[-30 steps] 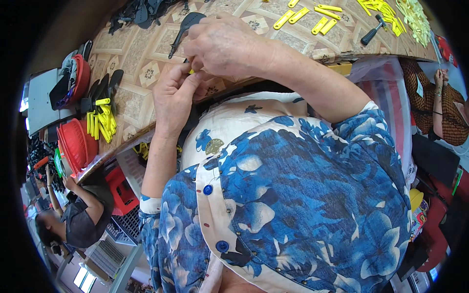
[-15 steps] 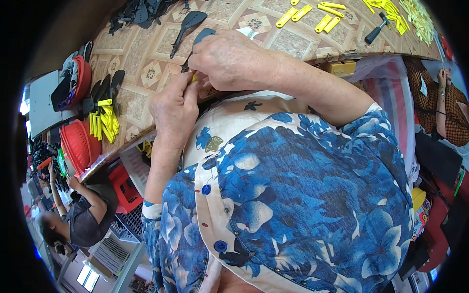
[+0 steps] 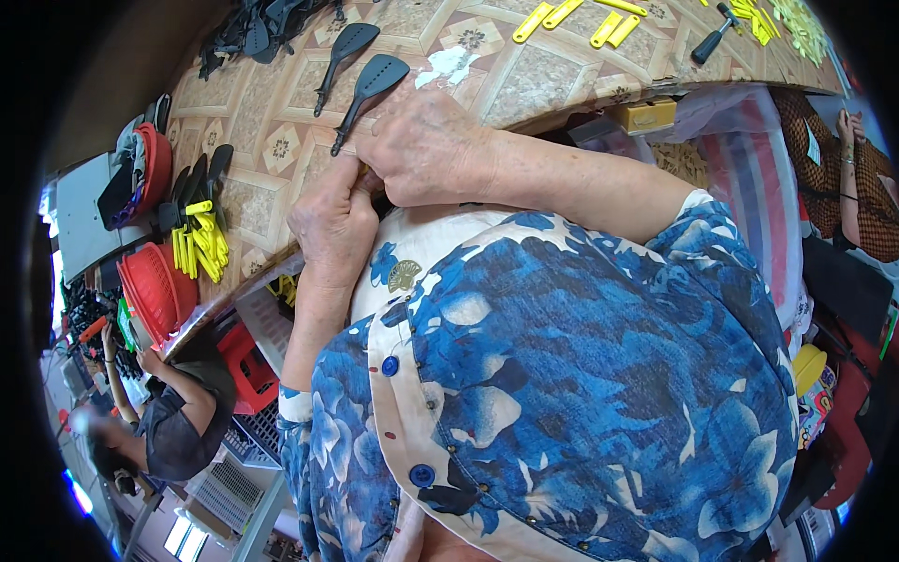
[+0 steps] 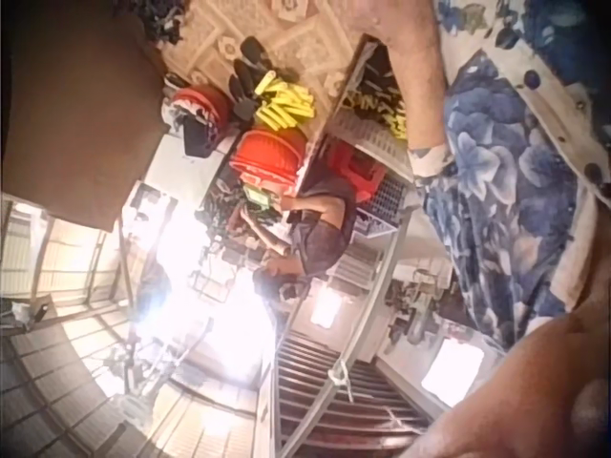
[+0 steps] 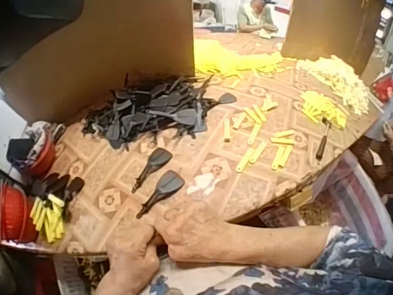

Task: The person attaches yellow plastic handles onto black plastic pieces by hand and using a mallet, places the assembled pieces into a plastic container, and sorts loose components across the work table.

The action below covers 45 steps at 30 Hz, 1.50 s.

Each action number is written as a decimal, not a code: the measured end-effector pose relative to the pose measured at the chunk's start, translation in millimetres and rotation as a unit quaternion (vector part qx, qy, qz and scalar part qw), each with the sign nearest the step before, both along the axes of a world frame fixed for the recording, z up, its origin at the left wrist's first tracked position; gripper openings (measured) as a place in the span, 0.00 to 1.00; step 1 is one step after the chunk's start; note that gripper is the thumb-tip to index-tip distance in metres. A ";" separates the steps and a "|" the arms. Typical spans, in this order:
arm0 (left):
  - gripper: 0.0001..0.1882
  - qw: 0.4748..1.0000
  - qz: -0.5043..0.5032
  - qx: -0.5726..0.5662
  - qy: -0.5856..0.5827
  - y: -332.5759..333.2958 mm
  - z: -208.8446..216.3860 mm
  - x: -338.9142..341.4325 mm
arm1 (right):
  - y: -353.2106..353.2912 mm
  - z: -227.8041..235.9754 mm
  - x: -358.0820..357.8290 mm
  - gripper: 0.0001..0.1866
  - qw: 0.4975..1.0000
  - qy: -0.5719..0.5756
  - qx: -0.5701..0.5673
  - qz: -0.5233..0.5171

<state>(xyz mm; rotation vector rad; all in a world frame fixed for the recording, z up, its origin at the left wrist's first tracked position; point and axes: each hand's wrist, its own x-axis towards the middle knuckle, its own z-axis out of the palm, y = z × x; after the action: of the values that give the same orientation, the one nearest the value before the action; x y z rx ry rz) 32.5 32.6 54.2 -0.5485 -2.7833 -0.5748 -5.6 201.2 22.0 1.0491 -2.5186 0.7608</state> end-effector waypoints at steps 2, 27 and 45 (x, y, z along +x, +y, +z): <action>0.03 0.999 0.000 -0.026 -0.040 1.1 2.5 0.0 | 1.1 -5.2 0.4 0.05 1.000 -0.004 -0.009 -0.004; 0.08 0.917 0.042 0.393 -0.049 13.1 1.8 -5.8 | -13.2 1.1 4.5 0.11 0.646 -0.563 -0.506 0.097; 0.12 0.864 0.256 0.434 0.002 -82.3 28.4 -32.0 | 3.9 -1.8 -2.7 0.13 0.674 -0.629 -0.380 0.076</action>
<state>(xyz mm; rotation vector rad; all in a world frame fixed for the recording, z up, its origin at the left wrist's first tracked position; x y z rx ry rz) 0.5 -49.7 82.6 0.3698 -2.1520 -1.5114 -8.3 205.1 20.2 0.3550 -2.2650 3.0492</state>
